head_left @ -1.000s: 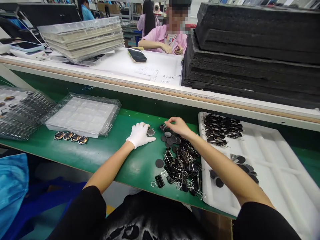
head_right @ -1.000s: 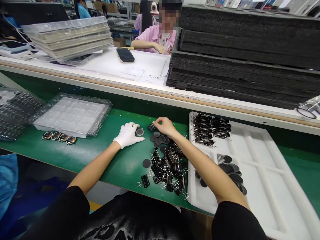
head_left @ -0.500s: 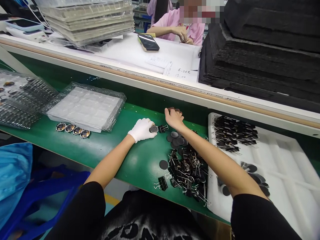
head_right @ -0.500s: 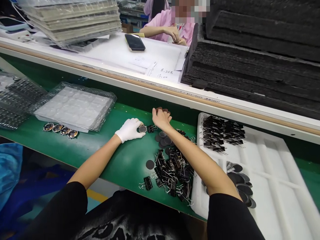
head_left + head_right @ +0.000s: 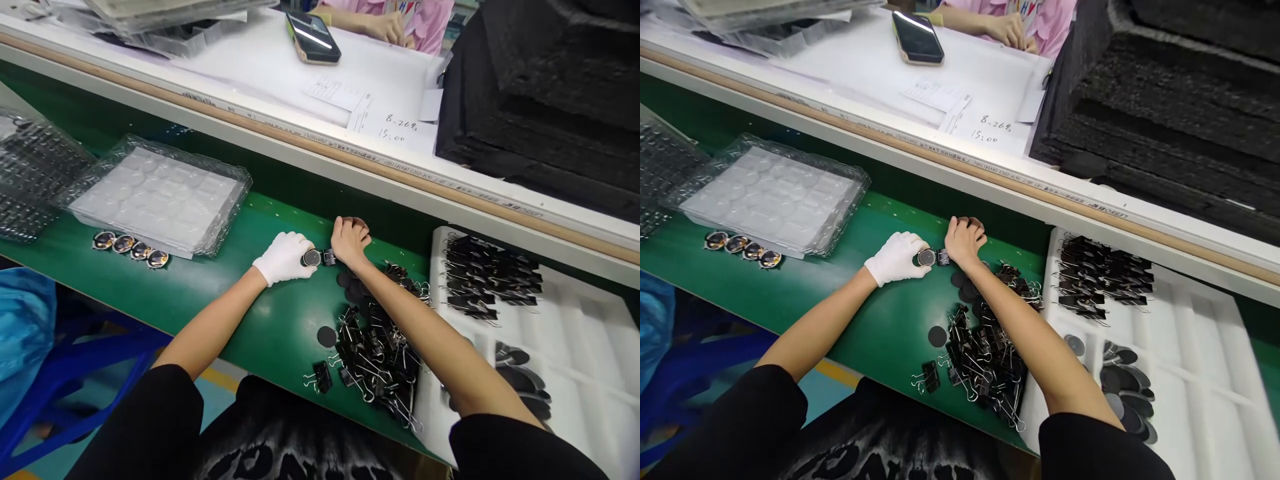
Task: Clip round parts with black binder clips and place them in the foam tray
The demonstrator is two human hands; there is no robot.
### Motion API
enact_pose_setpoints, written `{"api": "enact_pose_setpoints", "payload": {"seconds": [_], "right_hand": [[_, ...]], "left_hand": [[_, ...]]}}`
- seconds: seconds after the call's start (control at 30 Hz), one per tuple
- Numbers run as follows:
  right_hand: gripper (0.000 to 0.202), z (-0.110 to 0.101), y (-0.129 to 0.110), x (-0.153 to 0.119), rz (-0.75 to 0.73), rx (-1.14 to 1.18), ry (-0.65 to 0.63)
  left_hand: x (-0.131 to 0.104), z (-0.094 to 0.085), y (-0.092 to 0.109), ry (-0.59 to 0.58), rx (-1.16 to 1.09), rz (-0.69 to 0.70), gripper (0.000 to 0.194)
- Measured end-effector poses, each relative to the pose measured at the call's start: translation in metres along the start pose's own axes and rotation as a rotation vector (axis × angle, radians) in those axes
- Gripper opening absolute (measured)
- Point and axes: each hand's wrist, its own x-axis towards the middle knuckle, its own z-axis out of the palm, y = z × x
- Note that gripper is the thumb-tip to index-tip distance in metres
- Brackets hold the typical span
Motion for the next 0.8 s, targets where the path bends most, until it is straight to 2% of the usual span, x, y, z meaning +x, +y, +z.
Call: {"api": "enact_pose_setpoints", "payload": {"seconds": [0.3, 0.6, 0.8], "right_hand": [[0.05, 0.004, 0.006, 0.0, 0.019, -0.019, 0.072], [0.048, 0.003, 0.004, -0.002, 0.026, -0.01, 0.089], [0.05, 0.001, -0.003, -0.003, 0.028, 0.012, 0.057]], "left_hand": [[0.004, 0.003, 0.009, 0.015, -0.048, -0.013, 0.039], [0.006, 0.006, 0.012, 0.006, -0.049, -0.021, 0.041], [0.008, 0.002, 0.014, -0.009, -0.036, -0.041, 0.04]]}}
